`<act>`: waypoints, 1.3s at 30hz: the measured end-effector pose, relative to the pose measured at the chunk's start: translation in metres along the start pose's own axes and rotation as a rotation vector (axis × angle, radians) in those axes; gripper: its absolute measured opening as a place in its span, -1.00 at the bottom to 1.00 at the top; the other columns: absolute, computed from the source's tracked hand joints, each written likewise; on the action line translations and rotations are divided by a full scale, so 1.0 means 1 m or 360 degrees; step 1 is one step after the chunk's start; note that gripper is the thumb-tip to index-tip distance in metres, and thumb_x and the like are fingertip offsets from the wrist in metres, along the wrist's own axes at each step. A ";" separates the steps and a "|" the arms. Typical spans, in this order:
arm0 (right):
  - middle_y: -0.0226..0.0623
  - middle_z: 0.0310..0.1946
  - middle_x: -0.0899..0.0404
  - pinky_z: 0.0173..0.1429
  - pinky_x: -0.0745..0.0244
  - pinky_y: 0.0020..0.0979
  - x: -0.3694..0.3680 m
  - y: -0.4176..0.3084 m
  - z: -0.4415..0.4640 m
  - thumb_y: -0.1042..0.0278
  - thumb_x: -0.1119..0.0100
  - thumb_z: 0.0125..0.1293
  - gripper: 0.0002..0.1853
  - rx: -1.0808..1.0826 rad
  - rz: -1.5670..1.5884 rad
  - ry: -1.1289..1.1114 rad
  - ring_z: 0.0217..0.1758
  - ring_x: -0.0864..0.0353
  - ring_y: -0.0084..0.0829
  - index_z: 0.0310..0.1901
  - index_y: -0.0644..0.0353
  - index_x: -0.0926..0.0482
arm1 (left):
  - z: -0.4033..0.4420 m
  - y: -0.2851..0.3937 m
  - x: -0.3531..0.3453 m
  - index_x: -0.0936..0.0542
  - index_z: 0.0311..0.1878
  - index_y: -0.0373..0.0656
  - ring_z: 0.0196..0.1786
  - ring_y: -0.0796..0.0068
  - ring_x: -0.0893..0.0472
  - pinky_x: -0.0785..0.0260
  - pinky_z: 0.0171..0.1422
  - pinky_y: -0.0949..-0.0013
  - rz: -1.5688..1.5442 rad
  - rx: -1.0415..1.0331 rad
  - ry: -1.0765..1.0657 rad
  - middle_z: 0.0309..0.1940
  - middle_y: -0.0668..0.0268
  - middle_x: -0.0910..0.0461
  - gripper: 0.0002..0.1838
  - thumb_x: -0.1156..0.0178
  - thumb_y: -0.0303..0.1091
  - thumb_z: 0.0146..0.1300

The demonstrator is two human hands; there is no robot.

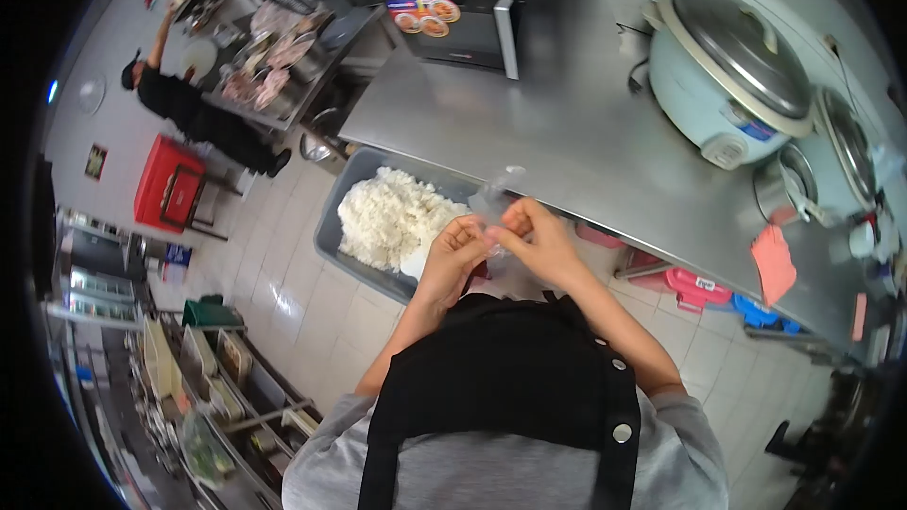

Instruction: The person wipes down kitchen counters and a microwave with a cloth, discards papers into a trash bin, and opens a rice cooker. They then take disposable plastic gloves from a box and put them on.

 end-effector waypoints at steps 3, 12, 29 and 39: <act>-0.53 -0.54 -0.48 -0.43 -0.34 -0.57 0.006 0.021 -0.006 0.35 -0.25 0.27 -0.84 -0.0295 0.0182 -0.0005 -0.54 -0.38 -0.71 -0.30 0.21 -0.48 | 0.010 -0.004 -0.013 -0.47 -0.01 -0.22 -0.40 0.70 -0.50 -0.33 -0.35 0.62 -0.0021 -0.0033 0.0041 -0.38 0.42 -0.52 -0.68 -0.25 -0.57 0.17; -0.31 -0.22 -0.55 -0.07 -0.48 -0.42 0.080 -0.020 -0.038 0.32 -0.31 0.18 -0.67 -0.0329 -0.0313 -0.0272 -0.17 -0.57 -0.41 -0.05 0.17 -0.47 | 0.014 0.041 -0.039 -0.62 -0.41 -0.24 -0.35 0.48 -0.53 -0.31 -0.30 0.49 0.1219 -0.1215 0.0016 -0.34 0.26 -0.55 -0.83 -0.09 -0.69 0.14; -0.06 0.41 -0.14 0.52 0.07 -0.29 0.087 0.269 -0.209 -0.25 0.28 0.42 -0.23 -0.1294 -0.0082 -0.0043 0.48 -0.10 -0.21 0.36 0.34 -0.18 | 0.032 0.011 -0.059 -0.68 -0.24 -0.19 -0.33 0.45 -0.54 -0.37 -0.28 0.47 0.1727 -0.1044 -0.0287 -0.27 0.24 -0.61 -0.87 -0.30 -0.48 0.11; -0.06 0.34 -0.28 0.47 -0.02 -0.18 0.060 0.326 -0.273 -0.14 0.17 0.38 -0.37 -0.1602 -0.0075 -0.0337 0.42 -0.20 -0.12 0.29 0.18 -0.37 | 0.040 -0.012 -0.124 -0.67 -0.21 -0.22 -0.29 0.36 -0.51 -0.36 -0.29 0.43 0.1795 -0.0940 -0.0847 -0.26 0.20 -0.51 -0.80 -0.14 -0.64 0.16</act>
Point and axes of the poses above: each hand's wrist, its own z-axis towards the middle knuckle, its own x-axis out of the back of the hand, y = z × x, the point moved 7 cm from there along z, towards the middle knuckle
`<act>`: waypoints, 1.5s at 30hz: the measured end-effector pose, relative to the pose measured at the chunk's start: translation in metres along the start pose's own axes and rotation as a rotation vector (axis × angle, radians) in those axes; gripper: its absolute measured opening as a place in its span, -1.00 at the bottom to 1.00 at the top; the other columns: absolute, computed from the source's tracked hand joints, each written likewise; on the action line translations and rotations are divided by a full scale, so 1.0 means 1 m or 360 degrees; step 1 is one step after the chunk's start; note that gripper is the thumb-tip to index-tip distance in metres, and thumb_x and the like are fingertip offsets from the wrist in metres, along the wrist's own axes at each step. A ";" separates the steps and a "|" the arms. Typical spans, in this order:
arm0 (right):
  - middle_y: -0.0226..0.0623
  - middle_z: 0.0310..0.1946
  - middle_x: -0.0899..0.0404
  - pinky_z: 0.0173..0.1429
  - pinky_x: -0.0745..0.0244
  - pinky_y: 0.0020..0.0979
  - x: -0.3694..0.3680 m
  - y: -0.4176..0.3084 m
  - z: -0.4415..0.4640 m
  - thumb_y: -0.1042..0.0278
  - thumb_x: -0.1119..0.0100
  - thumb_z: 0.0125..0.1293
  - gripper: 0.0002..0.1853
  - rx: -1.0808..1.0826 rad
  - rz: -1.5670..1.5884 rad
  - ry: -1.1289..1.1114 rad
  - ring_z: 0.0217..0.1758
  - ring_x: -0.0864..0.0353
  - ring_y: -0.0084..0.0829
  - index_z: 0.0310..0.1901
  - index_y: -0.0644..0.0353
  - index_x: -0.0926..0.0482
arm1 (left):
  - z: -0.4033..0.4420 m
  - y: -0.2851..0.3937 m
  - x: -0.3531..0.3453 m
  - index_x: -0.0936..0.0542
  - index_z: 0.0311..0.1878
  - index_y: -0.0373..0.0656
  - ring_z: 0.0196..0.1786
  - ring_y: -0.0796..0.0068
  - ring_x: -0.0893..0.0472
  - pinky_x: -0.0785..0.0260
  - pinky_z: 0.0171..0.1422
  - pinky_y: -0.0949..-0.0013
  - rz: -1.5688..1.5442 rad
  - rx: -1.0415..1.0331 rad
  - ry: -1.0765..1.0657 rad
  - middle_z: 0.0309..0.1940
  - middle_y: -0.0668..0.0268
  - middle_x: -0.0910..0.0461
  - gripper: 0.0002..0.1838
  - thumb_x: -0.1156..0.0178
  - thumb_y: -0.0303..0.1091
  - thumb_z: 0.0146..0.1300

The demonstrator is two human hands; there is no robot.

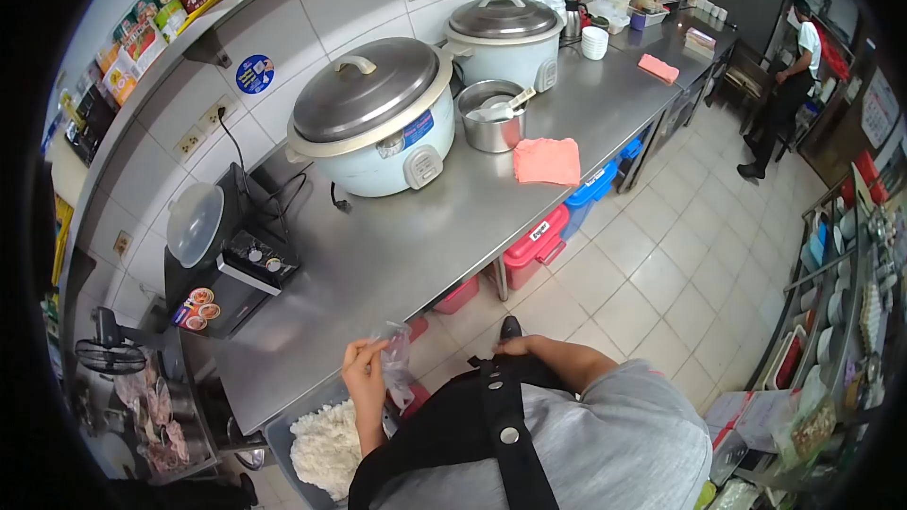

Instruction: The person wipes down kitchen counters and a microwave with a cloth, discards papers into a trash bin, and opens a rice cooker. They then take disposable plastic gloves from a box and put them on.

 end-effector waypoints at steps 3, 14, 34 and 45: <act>-0.02 0.14 -0.51 0.26 -0.34 -0.12 -0.013 0.028 0.003 -0.05 0.01 0.28 -0.46 -0.0156 0.0348 -0.0291 0.17 -0.51 -0.11 0.11 0.22 -0.54 | 0.003 0.000 0.000 -0.66 -0.19 -0.22 -0.22 0.27 -0.51 -0.37 -0.17 0.36 0.0073 0.0039 0.0040 -0.26 0.18 -0.51 -0.80 -0.14 -0.62 0.14; 0.02 -0.17 -0.64 0.12 -0.45 -0.09 0.047 -0.042 -0.038 -0.11 0.19 0.37 -0.45 -0.0128 -0.0492 0.0729 -0.01 -0.60 0.00 -0.16 0.21 -0.66 | -0.003 0.014 0.007 -0.66 -0.17 -0.19 -0.12 0.15 -0.47 -0.34 0.01 0.22 0.0398 -0.0066 0.0060 -0.20 0.19 -0.53 -0.78 -0.20 -0.54 0.07; -0.13 0.03 -0.52 0.10 -0.46 -0.28 0.069 -0.357 -0.214 0.45 0.13 0.35 -0.63 0.1427 0.0086 0.0382 0.06 -0.57 -0.21 0.17 0.25 -0.43 | 0.026 0.025 0.005 -0.52 0.18 -0.13 -0.01 0.09 -0.54 -0.41 0.02 0.16 0.0436 -0.0049 0.0131 0.06 0.11 -0.48 -0.47 -0.09 -0.66 0.07; -0.11 0.32 -0.24 0.48 -0.09 -0.35 0.059 -0.343 -0.163 0.71 0.25 0.25 -0.40 0.1621 0.1140 0.0346 0.44 -0.19 -0.27 0.38 0.33 -0.11 | 0.035 0.068 -0.002 -0.40 0.30 -0.12 -0.08 0.22 -0.58 -0.50 -0.11 0.31 0.0569 -0.0380 0.0258 0.20 0.21 -0.42 -0.40 -0.12 -0.61 0.12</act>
Point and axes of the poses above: each hand's wrist, its own z-axis towards the middle knuckle, its own x-axis out of the back of the hand, y = z × x, the point moved 7 cm from there along z, towards the middle knuckle
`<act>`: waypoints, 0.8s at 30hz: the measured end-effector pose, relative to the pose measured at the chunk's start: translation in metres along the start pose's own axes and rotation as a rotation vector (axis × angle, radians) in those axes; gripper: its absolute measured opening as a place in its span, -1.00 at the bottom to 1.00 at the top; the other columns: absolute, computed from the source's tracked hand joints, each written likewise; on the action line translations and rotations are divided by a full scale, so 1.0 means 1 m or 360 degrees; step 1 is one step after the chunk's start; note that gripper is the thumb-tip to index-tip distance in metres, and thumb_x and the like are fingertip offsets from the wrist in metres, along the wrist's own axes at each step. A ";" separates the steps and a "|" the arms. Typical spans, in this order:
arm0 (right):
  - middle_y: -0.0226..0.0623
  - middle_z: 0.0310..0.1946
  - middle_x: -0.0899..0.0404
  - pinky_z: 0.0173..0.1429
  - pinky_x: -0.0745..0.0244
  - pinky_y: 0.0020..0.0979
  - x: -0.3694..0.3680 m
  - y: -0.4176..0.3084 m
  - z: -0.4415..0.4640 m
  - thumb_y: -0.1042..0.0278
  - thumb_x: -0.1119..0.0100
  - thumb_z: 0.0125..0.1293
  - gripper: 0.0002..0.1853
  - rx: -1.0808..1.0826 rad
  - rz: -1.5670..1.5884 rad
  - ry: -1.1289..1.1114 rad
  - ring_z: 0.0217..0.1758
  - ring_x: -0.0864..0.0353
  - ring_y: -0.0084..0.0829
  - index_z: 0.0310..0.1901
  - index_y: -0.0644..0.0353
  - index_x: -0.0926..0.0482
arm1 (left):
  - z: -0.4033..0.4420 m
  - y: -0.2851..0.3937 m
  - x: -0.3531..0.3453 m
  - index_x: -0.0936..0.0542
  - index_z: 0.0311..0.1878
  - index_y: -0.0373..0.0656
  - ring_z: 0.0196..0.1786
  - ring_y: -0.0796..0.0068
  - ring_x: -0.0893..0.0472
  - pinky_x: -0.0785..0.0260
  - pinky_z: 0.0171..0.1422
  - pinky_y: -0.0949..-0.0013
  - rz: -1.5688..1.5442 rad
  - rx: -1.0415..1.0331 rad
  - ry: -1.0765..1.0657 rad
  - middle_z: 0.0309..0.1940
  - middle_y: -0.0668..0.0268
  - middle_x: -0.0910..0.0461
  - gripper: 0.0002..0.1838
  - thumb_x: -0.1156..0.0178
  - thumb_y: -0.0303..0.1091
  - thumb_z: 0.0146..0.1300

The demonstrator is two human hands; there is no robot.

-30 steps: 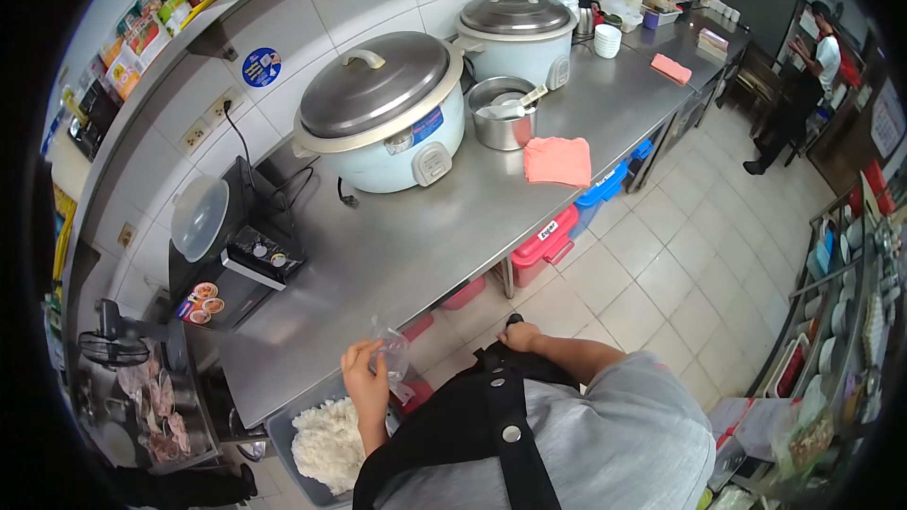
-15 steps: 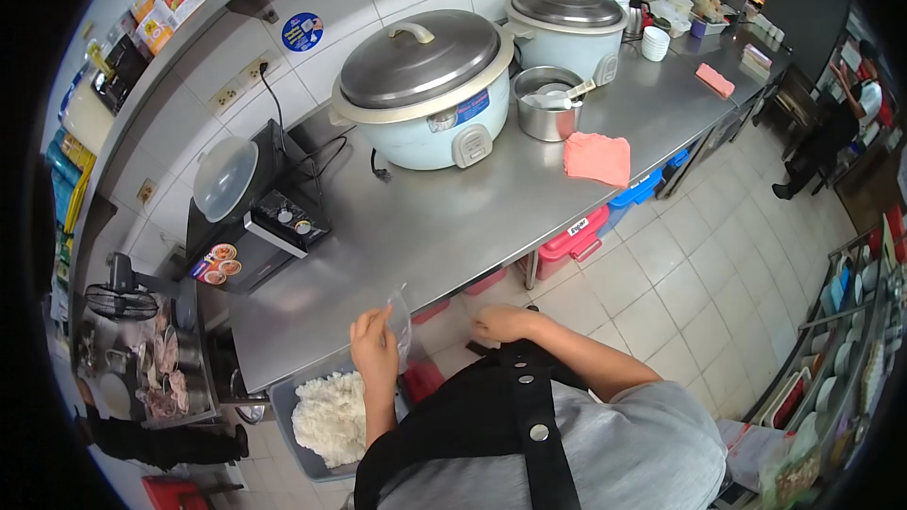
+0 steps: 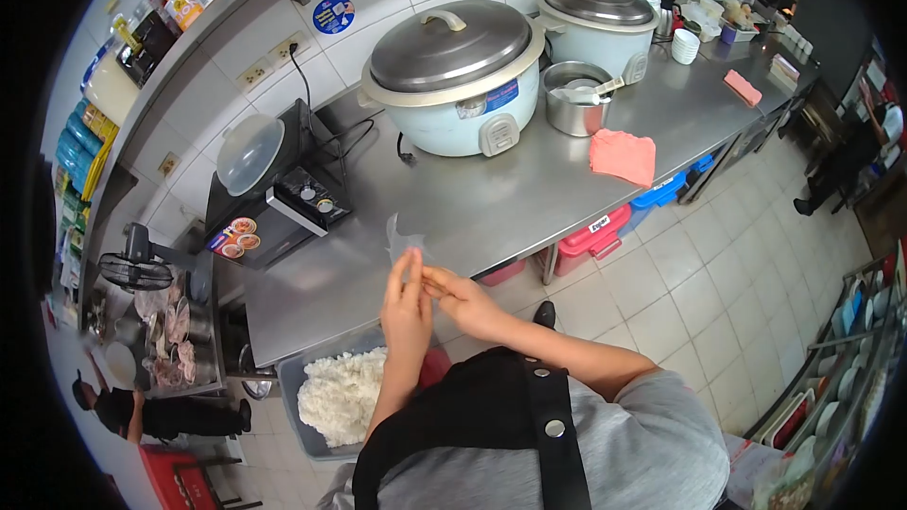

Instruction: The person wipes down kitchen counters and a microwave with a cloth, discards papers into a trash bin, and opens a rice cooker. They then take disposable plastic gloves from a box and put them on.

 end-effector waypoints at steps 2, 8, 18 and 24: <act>-0.11 0.36 -0.20 0.49 -0.07 -0.35 -0.001 0.000 -0.001 0.70 0.24 0.27 -0.37 -0.0109 0.0042 -0.0054 0.45 -0.17 -0.28 0.41 0.31 -0.06 | -0.004 0.008 -0.001 -0.41 0.30 -0.10 -0.10 0.25 -0.59 -0.51 -0.12 0.32 0.0157 -0.0210 0.0071 0.22 0.27 -0.43 -0.40 -0.12 -0.61 0.11; -0.25 0.21 -0.40 0.27 -0.35 -0.45 0.032 0.004 0.001 0.45 0.15 0.44 -0.48 -0.0447 0.0012 0.0272 0.27 -0.39 -0.46 0.39 0.35 -0.10 | -0.012 0.011 -0.004 -0.42 0.30 -0.06 -0.29 0.43 -0.52 -0.50 -0.23 0.46 0.0363 -0.0236 -0.0049 0.24 0.43 -0.43 -0.33 -0.14 -0.56 0.00; -0.33 -0.17 -0.55 0.16 -0.41 -0.48 0.035 0.002 -0.011 0.42 -0.02 0.40 -0.74 -0.0236 0.0052 0.0727 -0.07 -0.53 -0.57 0.04 0.38 -0.40 | -0.030 0.022 -0.019 -0.43 0.28 -0.13 -0.26 0.39 -0.53 -0.49 -0.19 0.45 0.0262 -0.0255 -0.0161 0.24 0.35 -0.43 -0.31 -0.11 -0.64 -0.06; -0.35 -0.30 -0.57 -0.10 -0.45 -0.55 0.042 0.017 -0.018 0.50 -0.04 0.36 -0.80 -0.0128 -0.0492 0.0780 -0.21 -0.55 -0.61 -0.05 0.40 -0.43 | -0.034 0.023 -0.018 -0.42 0.29 -0.12 -0.38 0.53 -0.46 -0.45 -0.33 0.57 0.0301 -0.0326 -0.0034 0.28 0.47 -0.40 -0.30 -0.12 -0.60 -0.05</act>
Point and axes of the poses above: each hand's wrist, its own z-axis towards the middle knuckle, its own x-axis out of the back of the hand, y = z × x, the point moved 7 cm from there along z, towards the middle knuckle
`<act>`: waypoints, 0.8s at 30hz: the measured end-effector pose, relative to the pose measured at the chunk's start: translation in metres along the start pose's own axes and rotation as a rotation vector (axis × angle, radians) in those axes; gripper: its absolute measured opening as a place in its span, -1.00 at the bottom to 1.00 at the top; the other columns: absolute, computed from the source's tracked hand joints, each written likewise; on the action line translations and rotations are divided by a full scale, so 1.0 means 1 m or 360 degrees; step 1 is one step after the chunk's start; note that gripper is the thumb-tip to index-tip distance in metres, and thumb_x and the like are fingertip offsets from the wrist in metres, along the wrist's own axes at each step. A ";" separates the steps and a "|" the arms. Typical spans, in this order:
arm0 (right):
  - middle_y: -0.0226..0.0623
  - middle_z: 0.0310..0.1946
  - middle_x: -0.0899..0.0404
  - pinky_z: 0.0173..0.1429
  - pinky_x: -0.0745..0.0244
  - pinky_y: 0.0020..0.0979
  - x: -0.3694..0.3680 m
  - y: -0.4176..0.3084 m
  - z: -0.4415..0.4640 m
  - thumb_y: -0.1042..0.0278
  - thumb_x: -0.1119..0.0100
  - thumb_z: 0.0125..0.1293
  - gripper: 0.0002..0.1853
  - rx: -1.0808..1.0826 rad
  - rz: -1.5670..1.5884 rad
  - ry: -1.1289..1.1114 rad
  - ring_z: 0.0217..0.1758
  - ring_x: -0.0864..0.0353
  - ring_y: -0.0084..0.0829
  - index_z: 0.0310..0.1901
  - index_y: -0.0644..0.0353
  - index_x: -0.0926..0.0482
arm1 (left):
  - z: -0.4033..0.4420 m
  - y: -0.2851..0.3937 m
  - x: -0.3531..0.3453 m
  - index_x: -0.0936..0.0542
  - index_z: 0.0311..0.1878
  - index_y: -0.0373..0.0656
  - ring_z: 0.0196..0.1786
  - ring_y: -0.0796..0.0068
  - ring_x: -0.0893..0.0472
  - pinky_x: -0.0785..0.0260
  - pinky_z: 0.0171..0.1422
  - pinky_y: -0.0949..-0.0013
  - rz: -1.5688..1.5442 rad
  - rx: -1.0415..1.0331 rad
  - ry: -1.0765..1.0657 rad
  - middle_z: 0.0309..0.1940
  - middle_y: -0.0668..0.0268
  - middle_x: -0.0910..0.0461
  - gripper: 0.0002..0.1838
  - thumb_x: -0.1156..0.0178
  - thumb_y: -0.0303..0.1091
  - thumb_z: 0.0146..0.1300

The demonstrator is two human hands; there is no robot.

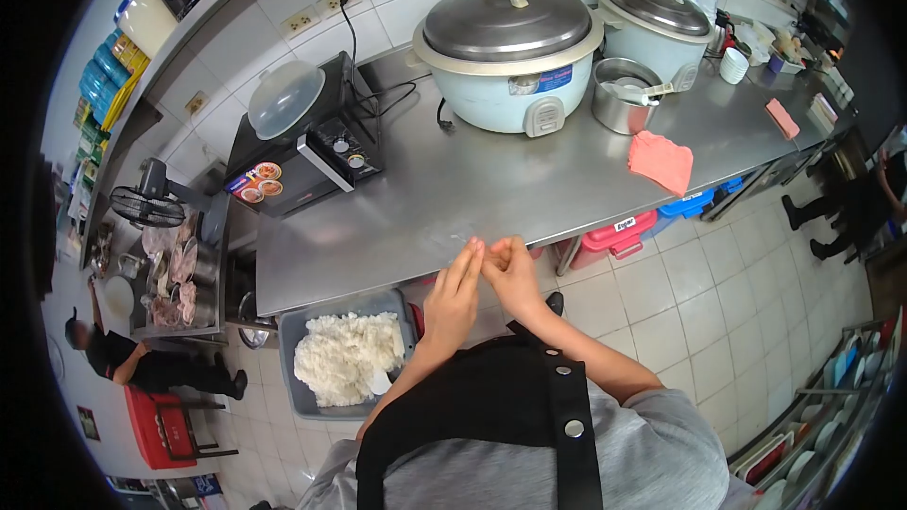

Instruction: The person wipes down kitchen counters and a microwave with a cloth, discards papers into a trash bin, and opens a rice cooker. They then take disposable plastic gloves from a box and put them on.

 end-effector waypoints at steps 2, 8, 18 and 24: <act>-0.38 -0.34 -0.56 -0.17 -0.43 -0.56 0.002 0.003 -0.002 0.46 -0.01 0.38 -0.80 -0.0059 0.0048 -0.0052 -0.27 -0.53 -0.63 -0.05 0.39 -0.45 | 0.000 -0.002 0.000 -0.42 0.29 -0.11 -0.37 0.53 -0.47 -0.46 -0.33 0.56 0.0029 0.0046 -0.0023 0.28 0.48 -0.39 -0.30 -0.12 -0.59 -0.05; -0.52 -0.48 -0.42 -0.33 -0.33 -0.59 -0.010 0.001 -0.012 0.28 0.11 0.46 -0.73 -0.0381 0.0294 -0.0274 -0.42 -0.37 -0.69 -0.09 0.30 -0.52 | -0.007 0.007 0.000 -0.39 0.32 -0.10 -0.31 0.44 -0.49 -0.50 -0.28 0.50 -0.0189 -0.0069 -0.0053 0.28 0.46 -0.38 -0.29 -0.12 -0.59 -0.03; -0.46 -0.26 -0.44 -0.09 -0.42 -0.53 -0.025 0.020 -0.010 0.09 -0.09 0.40 -0.61 -0.0787 0.1136 -0.0092 -0.14 -0.45 -0.59 0.02 0.26 -0.41 | -0.013 0.016 -0.007 -0.27 0.38 -0.13 -0.09 0.30 -0.55 -0.52 -0.09 0.38 -0.0501 -0.0141 -0.0326 0.29 0.34 -0.34 -0.21 -0.10 -0.64 -0.06; -0.26 0.10 -0.43 0.14 -0.44 -0.44 -0.030 0.032 -0.015 0.00 -0.03 0.41 -0.52 -0.0905 0.1412 -0.0218 0.14 -0.43 -0.48 0.09 0.29 -0.37 | -0.013 0.015 -0.009 -0.28 0.37 -0.16 -0.02 0.32 -0.54 -0.51 -0.05 0.40 -0.0538 -0.0143 -0.0334 0.29 0.32 -0.33 -0.20 -0.10 -0.65 -0.08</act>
Point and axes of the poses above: each hand's wrist, its own z-axis towards the middle knuckle, its own x-axis out of the back of the hand, y = z × x, the point moved 7 cm from there along z, towards the middle knuckle
